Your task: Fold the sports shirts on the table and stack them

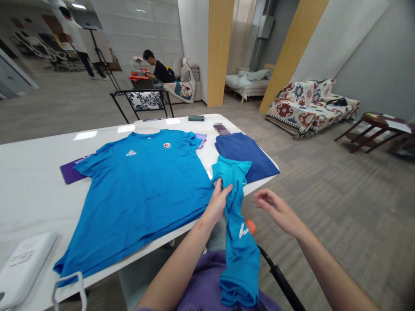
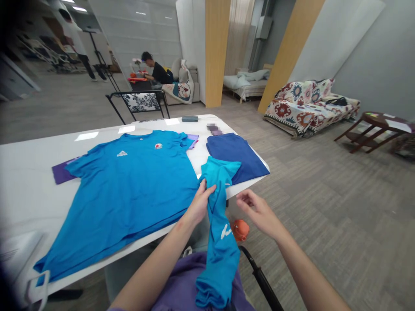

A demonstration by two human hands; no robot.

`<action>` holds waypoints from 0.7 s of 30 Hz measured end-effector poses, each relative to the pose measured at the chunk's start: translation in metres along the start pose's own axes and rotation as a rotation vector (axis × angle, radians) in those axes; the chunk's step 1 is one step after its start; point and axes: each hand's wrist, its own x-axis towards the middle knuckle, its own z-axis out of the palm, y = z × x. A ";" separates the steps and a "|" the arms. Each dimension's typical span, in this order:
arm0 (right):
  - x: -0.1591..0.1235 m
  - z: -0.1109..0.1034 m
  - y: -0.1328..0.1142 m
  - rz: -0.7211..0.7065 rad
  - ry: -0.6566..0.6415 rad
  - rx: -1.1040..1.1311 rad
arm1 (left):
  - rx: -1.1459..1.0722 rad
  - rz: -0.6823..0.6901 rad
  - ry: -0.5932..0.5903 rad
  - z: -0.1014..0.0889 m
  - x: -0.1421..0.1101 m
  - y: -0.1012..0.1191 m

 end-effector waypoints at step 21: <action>0.111 0.028 -0.195 -0.498 -0.075 0.123 | 0.139 0.331 -0.126 -0.028 -0.079 0.153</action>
